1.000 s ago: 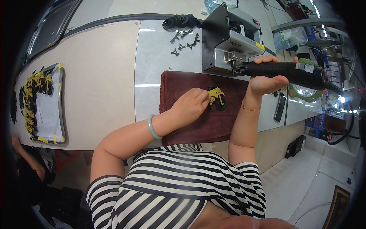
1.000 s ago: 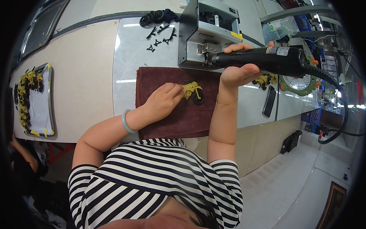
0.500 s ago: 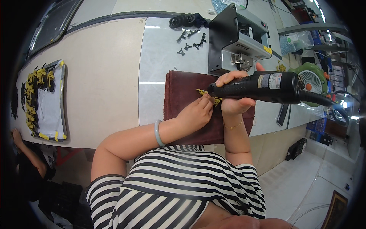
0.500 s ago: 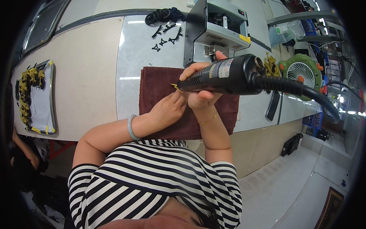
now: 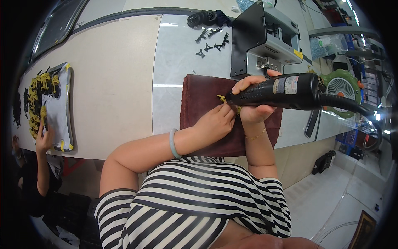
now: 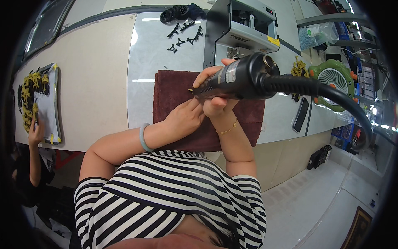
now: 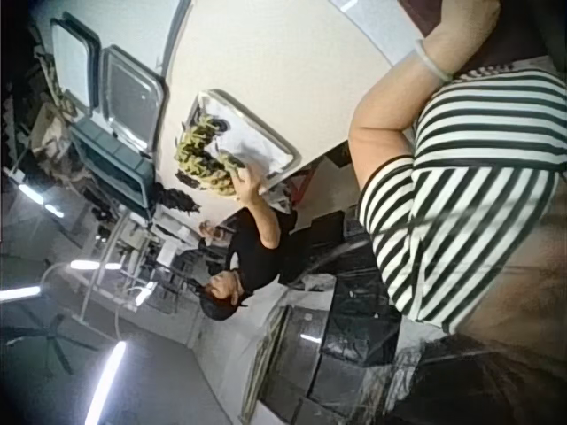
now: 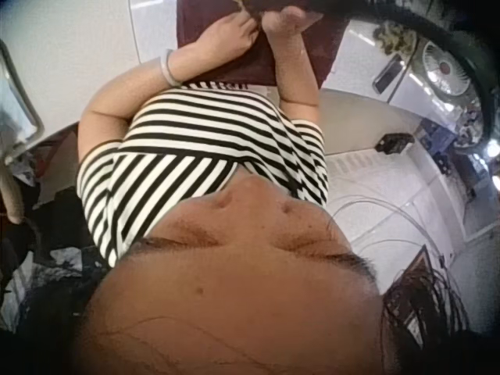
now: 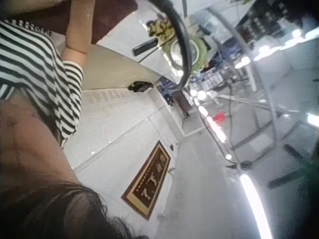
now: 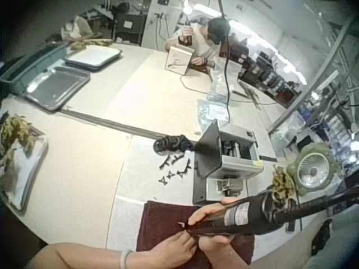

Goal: The person assembles toy motorcycles by fastening screws with an electric screwdriver and places the finished motorcycles onto a tray.

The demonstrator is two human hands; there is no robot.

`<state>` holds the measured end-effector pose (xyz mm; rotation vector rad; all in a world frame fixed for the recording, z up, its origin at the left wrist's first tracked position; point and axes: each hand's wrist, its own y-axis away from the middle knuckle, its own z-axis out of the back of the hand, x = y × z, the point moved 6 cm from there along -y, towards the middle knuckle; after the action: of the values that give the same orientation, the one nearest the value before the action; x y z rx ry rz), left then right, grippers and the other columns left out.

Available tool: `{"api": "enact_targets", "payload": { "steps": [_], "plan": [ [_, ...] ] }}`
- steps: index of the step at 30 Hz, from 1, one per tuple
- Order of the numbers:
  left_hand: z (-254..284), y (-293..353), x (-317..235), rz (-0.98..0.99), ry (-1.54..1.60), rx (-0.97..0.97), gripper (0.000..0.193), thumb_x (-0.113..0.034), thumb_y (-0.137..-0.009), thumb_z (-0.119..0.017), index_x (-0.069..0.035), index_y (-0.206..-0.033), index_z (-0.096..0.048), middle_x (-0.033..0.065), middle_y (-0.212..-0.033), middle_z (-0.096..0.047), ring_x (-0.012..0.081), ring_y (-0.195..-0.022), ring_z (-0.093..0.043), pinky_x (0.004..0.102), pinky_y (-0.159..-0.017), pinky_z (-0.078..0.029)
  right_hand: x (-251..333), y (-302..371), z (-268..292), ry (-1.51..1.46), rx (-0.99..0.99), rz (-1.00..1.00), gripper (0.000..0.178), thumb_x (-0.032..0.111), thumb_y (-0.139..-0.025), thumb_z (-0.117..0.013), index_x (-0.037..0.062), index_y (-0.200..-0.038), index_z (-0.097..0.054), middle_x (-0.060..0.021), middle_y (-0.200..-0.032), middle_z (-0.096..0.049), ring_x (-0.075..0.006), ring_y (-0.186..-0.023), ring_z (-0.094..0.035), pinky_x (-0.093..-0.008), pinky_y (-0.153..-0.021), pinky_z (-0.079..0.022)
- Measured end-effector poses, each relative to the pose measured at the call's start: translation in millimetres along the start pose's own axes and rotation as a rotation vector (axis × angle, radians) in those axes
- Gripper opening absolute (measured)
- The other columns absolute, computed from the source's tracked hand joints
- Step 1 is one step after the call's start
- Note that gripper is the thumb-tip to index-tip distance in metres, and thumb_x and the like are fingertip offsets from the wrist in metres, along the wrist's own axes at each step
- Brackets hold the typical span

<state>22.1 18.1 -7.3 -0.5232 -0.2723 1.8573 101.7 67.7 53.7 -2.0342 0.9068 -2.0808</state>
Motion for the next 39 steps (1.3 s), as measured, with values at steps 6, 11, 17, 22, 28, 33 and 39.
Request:
{"api": "enact_targets", "payload": {
  "steps": [6, 11, 17, 22, 28, 33, 39],
  "plan": [
    [0, -2, 0, -0.009, 0.021, 0.003, 0.022, -0.015, -0.071, -0.051, 0.000, -0.082, -0.063, 0.0104, -0.086, -0.056, 0.0234, -0.088, -0.050, 0.0298, -0.083, -0.043, -2, -2, 2, 0.009, 0.046, -0.036, 0.094, 0.073, -0.069, -0.048, -0.0050, -0.117, -0.024, -0.0119, -0.071, -0.056, -0.0150, -0.056, -0.055, -0.0244, -0.051, -0.047],
    [1, -4, 0, -0.037, -0.105, -0.105, 0.024, -0.014, -0.072, -0.050, 0.002, -0.085, -0.062, 0.0147, -0.098, -0.056, 0.0238, -0.092, -0.051, 0.0290, -0.082, -0.044, 58, -10, 30, -0.061, -0.164, 0.292, 0.091, 0.075, -0.075, -0.033, 0.0008, -0.126, -0.024, -0.0102, -0.070, -0.053, -0.0178, -0.054, -0.054, -0.0296, -0.050, -0.047],
    [13, -10, 19, 0.111, 0.236, -0.201, 0.031, -0.006, -0.067, -0.062, -0.001, -0.096, -0.055, 0.0140, -0.106, -0.053, 0.0285, -0.099, -0.051, 0.0384, -0.087, -0.039, 64, 8, 124, -0.053, -0.459, 0.032, 0.076, 0.070, -0.080, -0.038, 0.0113, -0.128, -0.034, -0.0083, -0.070, -0.053, -0.0183, -0.054, -0.051, -0.0298, -0.052, -0.044],
    [3, -13, 29, 0.186, 0.478, -0.049, 0.043, 0.001, -0.065, -0.064, -0.002, -0.106, -0.050, 0.0142, -0.106, -0.053, 0.0282, -0.103, -0.050, 0.0371, -0.087, -0.040, -20, 67, 171, -0.295, -0.499, -0.454, 0.049, 0.049, -0.093, -0.033, 0.0084, -0.120, -0.040, -0.0077, -0.070, -0.051, -0.0167, -0.056, -0.052, -0.0299, -0.053, -0.045],
    [9, -18, 47, 0.467, 1.690, -0.074, 0.052, 0.002, -0.078, -0.060, -0.004, -0.124, -0.038, 0.0111, -0.115, -0.052, 0.0229, -0.114, -0.047, 0.0377, -0.097, -0.038, -50, 86, 183, -0.382, -0.499, -0.589, 0.043, 0.043, -0.094, -0.037, 0.0067, -0.116, -0.043, -0.0077, -0.068, -0.052, -0.0155, -0.055, -0.052, -0.0285, -0.050, -0.046],
    [41, -16, 41, 0.499, 2.139, 0.009, 0.074, -0.005, -0.075, -0.066, -0.010, -0.136, -0.024, 0.0138, -0.124, -0.046, 0.0272, -0.116, -0.046, 0.0370, -0.094, -0.041, -53, 83, 175, -0.355, -0.459, -0.613, 0.041, 0.041, -0.093, -0.039, 0.0076, -0.117, -0.043, -0.0069, -0.068, -0.052, -0.0146, -0.055, -0.052, -0.0279, -0.050, -0.047],
    [110, 47, 57, 0.440, 1.788, -0.186, 0.075, -0.003, -0.074, -0.067, -0.008, -0.136, -0.025, 0.0140, -0.120, -0.050, 0.0297, -0.118, -0.046, 0.0436, -0.097, -0.039, -64, 91, 179, -0.452, -0.425, -0.630, 0.045, 0.043, -0.093, -0.038, 0.0089, -0.122, -0.040, -0.0061, -0.070, -0.051, -0.0153, -0.058, -0.049, -0.0296, -0.054, -0.044]
  ]
}}
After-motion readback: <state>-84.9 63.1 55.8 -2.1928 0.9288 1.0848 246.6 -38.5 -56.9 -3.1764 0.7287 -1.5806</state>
